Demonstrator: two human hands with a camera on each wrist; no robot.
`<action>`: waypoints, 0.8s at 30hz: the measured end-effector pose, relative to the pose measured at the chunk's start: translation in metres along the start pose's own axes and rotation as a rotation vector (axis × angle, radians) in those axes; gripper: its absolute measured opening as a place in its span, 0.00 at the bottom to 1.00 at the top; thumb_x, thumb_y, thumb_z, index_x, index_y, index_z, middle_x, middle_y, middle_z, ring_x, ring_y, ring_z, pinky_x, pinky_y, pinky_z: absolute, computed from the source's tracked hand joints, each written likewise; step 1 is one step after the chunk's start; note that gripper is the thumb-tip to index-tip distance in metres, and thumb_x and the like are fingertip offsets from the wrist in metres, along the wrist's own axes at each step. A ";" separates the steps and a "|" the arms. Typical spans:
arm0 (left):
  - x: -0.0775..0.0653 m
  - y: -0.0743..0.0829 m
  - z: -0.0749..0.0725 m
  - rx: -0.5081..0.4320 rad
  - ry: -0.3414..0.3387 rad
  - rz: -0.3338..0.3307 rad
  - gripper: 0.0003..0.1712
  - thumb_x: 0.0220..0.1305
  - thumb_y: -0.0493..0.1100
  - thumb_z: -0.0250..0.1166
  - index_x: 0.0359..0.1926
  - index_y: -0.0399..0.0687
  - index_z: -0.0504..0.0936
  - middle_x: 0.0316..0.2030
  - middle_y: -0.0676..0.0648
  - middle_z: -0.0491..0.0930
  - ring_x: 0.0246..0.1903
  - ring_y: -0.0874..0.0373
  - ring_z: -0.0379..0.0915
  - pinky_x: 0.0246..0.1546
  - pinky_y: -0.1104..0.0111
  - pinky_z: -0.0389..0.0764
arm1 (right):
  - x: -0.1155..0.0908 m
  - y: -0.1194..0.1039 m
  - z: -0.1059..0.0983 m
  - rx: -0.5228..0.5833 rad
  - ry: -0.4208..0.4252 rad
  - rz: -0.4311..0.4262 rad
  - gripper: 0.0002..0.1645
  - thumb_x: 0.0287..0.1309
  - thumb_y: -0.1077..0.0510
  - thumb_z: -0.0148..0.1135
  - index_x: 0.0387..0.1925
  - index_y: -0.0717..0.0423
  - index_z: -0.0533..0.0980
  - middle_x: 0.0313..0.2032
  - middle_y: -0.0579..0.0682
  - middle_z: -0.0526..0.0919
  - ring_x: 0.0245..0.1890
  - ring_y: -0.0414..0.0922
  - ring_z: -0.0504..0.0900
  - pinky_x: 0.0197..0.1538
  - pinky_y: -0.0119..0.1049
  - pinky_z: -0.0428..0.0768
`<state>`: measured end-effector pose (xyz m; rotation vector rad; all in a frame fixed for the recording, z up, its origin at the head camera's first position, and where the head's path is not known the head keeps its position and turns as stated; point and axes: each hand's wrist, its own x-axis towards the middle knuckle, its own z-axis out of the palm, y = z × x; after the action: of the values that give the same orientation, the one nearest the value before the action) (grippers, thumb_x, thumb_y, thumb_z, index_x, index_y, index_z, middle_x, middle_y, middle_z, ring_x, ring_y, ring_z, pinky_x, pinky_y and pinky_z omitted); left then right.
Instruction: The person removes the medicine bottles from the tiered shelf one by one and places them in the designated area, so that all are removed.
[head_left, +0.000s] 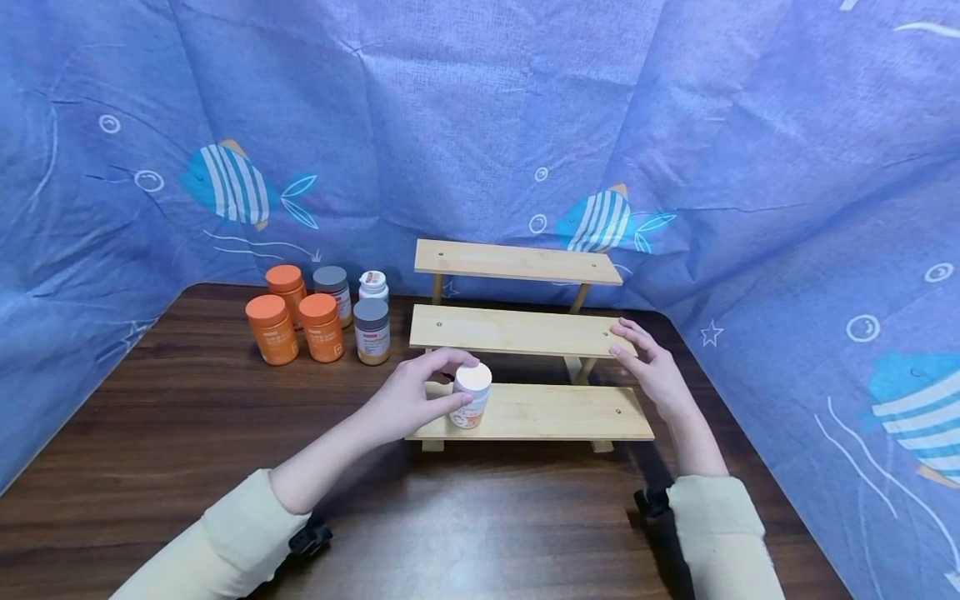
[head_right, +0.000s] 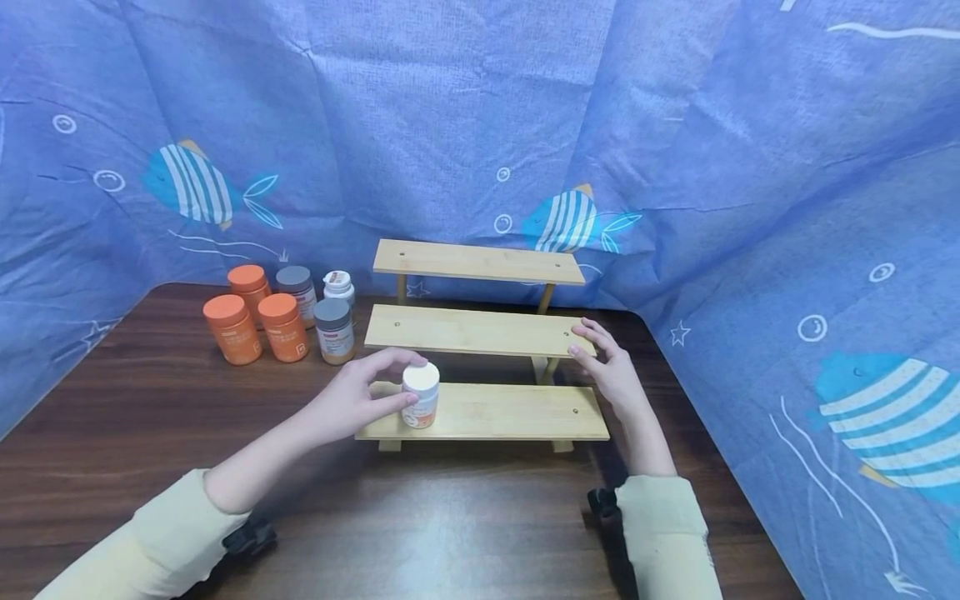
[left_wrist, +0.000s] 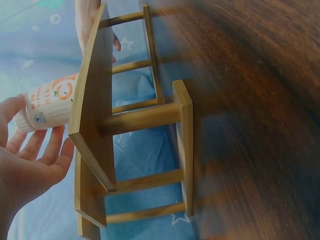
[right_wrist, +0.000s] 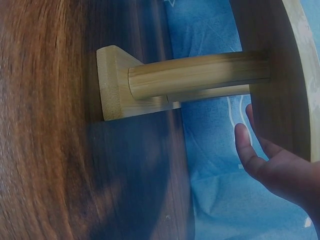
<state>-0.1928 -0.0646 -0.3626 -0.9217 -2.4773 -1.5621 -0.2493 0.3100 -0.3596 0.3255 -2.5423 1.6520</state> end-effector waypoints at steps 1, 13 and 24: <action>-0.001 0.001 -0.001 0.001 0.002 -0.002 0.21 0.58 0.46 0.68 0.53 0.58 0.76 0.48 0.57 0.78 0.47 0.62 0.74 0.50 0.57 0.77 | 0.000 0.000 0.000 0.000 0.000 -0.002 0.31 0.65 0.57 0.57 0.64 0.68 0.63 0.71 0.59 0.53 0.46 0.25 0.72 0.37 0.24 0.78; -0.013 0.012 -0.013 0.010 0.021 -0.046 0.21 0.58 0.48 0.68 0.53 0.61 0.76 0.48 0.57 0.79 0.47 0.58 0.76 0.49 0.54 0.77 | 0.000 -0.001 0.000 0.003 -0.005 -0.005 0.31 0.65 0.57 0.56 0.64 0.69 0.63 0.71 0.59 0.53 0.46 0.25 0.72 0.37 0.24 0.78; -0.024 0.016 -0.030 0.038 0.061 -0.001 0.21 0.58 0.45 0.68 0.52 0.56 0.76 0.47 0.55 0.79 0.43 0.61 0.76 0.46 0.61 0.79 | 0.001 -0.001 -0.001 -0.007 -0.004 -0.010 0.31 0.64 0.57 0.57 0.63 0.69 0.64 0.71 0.56 0.55 0.45 0.24 0.73 0.37 0.23 0.77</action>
<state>-0.1721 -0.0957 -0.3449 -0.8545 -2.4573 -1.5148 -0.2496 0.3104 -0.3583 0.3408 -2.5446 1.6397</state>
